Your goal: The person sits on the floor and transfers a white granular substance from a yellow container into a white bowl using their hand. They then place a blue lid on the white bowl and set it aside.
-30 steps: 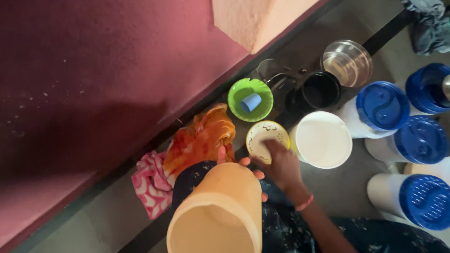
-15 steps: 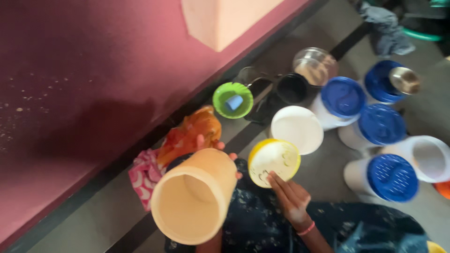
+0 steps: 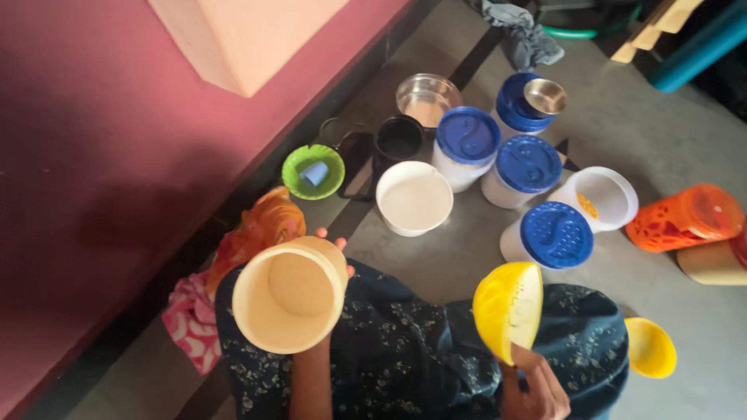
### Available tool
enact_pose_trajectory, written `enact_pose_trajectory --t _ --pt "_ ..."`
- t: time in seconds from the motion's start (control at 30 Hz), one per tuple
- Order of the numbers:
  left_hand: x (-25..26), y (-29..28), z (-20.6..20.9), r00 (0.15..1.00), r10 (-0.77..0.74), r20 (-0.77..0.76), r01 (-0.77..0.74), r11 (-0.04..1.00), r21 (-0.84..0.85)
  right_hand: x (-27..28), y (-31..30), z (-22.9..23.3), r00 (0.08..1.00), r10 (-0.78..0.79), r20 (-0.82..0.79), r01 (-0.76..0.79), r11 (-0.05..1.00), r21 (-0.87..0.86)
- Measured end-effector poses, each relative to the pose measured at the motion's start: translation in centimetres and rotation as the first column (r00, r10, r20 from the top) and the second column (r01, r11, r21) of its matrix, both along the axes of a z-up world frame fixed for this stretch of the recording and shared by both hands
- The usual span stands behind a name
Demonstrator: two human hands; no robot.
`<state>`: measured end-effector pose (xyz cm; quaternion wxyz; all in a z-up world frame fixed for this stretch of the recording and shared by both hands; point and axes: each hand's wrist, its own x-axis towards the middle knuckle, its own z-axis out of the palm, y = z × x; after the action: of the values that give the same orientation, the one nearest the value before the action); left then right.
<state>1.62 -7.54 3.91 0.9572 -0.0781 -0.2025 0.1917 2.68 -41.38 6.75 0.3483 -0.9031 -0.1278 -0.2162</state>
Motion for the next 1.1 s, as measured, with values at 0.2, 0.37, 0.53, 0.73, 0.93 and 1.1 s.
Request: enact_pose_trajectory --t 0.2,0.37,0.53,0.73,0.93,1.1 --pt "-0.4 -0.9 -0.2 0.990 0.077 -0.115 -0.065 0.993 0.098 0.1 -3.1 0.7 0.934 0.286 0.215 -0.248 0.951 -0.186" --pt "-0.3 -0.8 -0.2 0.989 0.084 -0.123 -0.070 0.991 0.113 -0.7 -2.5 1.5 0.940 0.296 0.171 -0.287 0.955 -0.079" --pt "-0.1 -1.1 -0.1 0.985 0.109 -0.134 -0.088 0.984 0.154 -0.5 -1.4 1.8 0.937 0.271 0.221 -0.273 0.962 -0.024" --pt "0.3 -1.1 0.4 0.998 0.027 -0.057 -0.023 0.998 0.063 -0.7 -2.4 0.3 0.961 0.229 0.154 -0.229 0.973 -0.012" --pt "0.6 -0.8 -0.2 1.000 0.004 -0.027 -0.003 0.998 0.059 0.3 -6.9 -6.9 0.825 0.386 -0.413 0.259 0.390 0.883" --pt "1.1 -0.6 -0.7 0.999 -0.019 -0.046 0.021 0.999 0.049 2.4 -12.9 -12.4 0.671 0.558 -0.489 0.501 0.145 0.853"
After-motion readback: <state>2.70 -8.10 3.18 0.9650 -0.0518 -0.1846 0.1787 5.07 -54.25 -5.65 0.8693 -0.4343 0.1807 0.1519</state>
